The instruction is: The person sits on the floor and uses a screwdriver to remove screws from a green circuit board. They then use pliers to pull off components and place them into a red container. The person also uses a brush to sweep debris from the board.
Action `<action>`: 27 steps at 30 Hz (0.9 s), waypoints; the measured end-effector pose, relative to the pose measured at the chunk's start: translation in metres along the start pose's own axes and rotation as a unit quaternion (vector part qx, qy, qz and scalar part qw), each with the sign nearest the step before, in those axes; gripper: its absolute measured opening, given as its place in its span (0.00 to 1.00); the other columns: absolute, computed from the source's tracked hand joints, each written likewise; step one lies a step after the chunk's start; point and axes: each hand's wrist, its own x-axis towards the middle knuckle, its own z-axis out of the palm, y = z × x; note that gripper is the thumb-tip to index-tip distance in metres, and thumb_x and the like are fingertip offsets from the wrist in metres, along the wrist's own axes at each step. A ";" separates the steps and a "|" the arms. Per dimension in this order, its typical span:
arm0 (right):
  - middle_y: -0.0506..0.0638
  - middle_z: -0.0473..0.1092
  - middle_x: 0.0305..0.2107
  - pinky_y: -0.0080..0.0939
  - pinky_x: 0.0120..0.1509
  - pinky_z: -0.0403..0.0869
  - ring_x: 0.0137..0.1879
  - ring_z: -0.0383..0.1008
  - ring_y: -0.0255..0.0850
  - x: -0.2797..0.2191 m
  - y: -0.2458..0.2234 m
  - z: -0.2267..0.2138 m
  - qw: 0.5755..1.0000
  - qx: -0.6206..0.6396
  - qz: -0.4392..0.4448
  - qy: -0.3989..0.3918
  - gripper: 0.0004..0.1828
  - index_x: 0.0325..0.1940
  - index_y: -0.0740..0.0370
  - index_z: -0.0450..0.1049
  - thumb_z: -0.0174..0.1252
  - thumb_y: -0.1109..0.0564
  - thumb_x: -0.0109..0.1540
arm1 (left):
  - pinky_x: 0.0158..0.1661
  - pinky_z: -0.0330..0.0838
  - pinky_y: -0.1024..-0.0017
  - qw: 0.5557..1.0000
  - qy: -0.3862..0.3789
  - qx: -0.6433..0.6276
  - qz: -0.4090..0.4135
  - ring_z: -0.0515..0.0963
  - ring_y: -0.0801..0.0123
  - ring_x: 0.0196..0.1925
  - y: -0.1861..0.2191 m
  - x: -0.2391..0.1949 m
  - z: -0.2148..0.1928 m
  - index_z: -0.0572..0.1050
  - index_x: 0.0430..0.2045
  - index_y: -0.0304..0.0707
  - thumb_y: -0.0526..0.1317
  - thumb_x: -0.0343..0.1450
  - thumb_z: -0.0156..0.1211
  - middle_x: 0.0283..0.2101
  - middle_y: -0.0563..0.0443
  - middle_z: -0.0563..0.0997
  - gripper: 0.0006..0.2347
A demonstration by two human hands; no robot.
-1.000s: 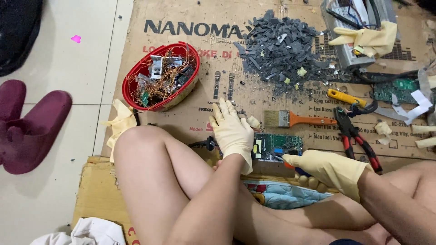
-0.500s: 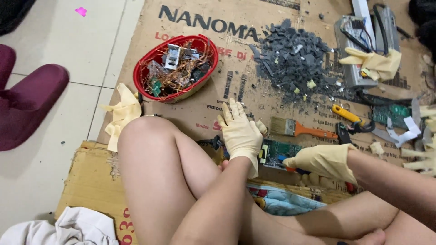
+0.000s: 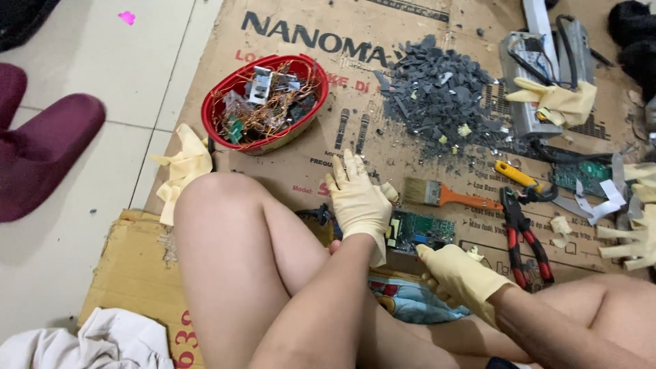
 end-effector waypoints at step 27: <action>0.49 0.67 0.17 0.31 0.21 0.66 0.16 0.61 0.36 -0.031 -0.025 -0.037 0.968 -0.224 -0.109 -0.027 0.31 0.37 0.66 0.76 0.45 0.36 0.71 | 0.71 0.44 0.52 0.986 -0.115 0.109 -0.040 0.41 0.51 0.78 0.012 0.005 -0.024 0.51 0.71 0.36 0.49 0.69 0.50 0.78 0.48 0.43 0.34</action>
